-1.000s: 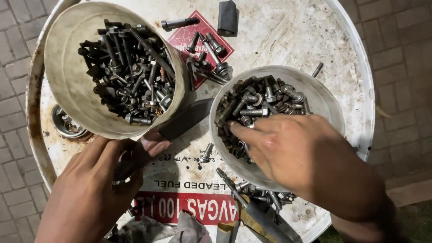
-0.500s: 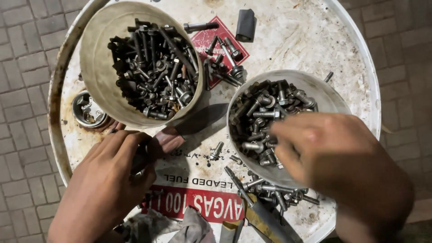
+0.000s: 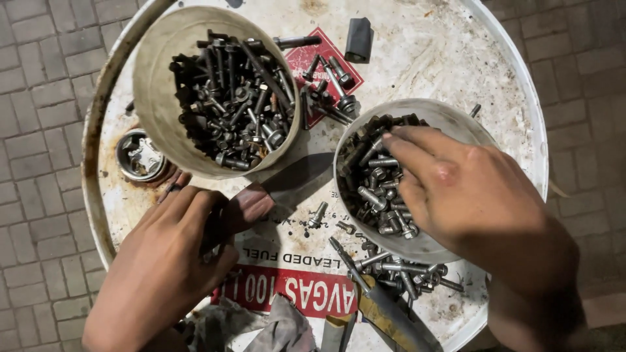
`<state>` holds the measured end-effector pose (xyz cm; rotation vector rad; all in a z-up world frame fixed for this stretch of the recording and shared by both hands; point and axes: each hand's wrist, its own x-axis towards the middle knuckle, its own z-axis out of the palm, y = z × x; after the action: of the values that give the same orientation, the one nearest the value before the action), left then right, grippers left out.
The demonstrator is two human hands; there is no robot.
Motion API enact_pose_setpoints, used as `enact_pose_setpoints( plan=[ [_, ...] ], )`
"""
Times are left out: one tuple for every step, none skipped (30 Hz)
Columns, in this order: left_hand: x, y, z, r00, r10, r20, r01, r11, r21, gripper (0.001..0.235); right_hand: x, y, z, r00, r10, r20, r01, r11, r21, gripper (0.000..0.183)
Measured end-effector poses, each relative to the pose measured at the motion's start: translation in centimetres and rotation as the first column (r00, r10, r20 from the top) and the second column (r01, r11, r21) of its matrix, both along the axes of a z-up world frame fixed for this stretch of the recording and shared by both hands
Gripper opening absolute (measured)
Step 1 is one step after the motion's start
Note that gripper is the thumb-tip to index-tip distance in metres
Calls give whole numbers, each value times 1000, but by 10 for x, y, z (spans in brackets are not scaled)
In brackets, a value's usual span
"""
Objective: The person cleans metal screws by rubbing them with a small abrasive block. They pick up screws from a container, rub the surfaces, and place the cleaned items into a separate container. The person repeats this process for several screws throughout the video.
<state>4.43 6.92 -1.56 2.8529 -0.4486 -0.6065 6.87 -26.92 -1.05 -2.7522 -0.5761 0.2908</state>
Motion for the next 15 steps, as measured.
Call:
enact_pose_setpoints(
  plan=[
    [0,0,1,1000,4,4,-4,1000,1,45,3,0,3,1000,4,4,-4,1000,1,45],
    [1,1,1,999,-24,32,25,1000,-12,47,4,-1,6,1000,6,-10,-6,999,-36,39],
    [1,0,2,997,-52,61,54,998,-23,48,5,-2,8,1000,8,-24,-9,997,-72,35],
    [4,0,5,996,-60,59,61,998,-20,48,6,-1,11,1000,1,-26,-2,998,-70,35],
    [6,-1,7,991,-84,108,95,991,-93,56,6,1,13,993,20,112,-9,996,-90,35],
    [7,0,10,982,-99,161,125,979,-160,65,8,3,15,967,47,250,-21,994,-107,36],
    [8,2,10,982,-100,162,125,980,-154,65,10,10,26,967,46,252,-21,995,-102,36],
    [7,5,10,964,-101,246,150,970,-190,70,9,17,36,929,110,354,-107,994,-30,28],
    [5,7,11,939,-98,328,178,958,-223,75,7,24,47,875,160,457,-196,980,33,19],
    [5,9,7,938,-104,330,185,957,-223,75,19,33,46,875,154,458,-190,981,32,19],
    [4,12,4,891,-115,440,244,937,-250,66,31,41,45,858,195,476,-261,962,76,25],
    [2,14,1,828,-114,549,305,913,-271,59,42,50,46,833,238,499,-334,936,112,31],
    [2,12,5,824,-115,555,310,911,-271,59,50,67,48,831,237,504,-332,937,107,31],
    [1,10,10,799,-101,593,353,877,-326,59,59,86,51,951,150,269,-193,971,140,21],
    [0,10,14,772,-83,630,397,837,-376,58,67,105,54,999,52,11,-53,989,140,19]
  ],
)
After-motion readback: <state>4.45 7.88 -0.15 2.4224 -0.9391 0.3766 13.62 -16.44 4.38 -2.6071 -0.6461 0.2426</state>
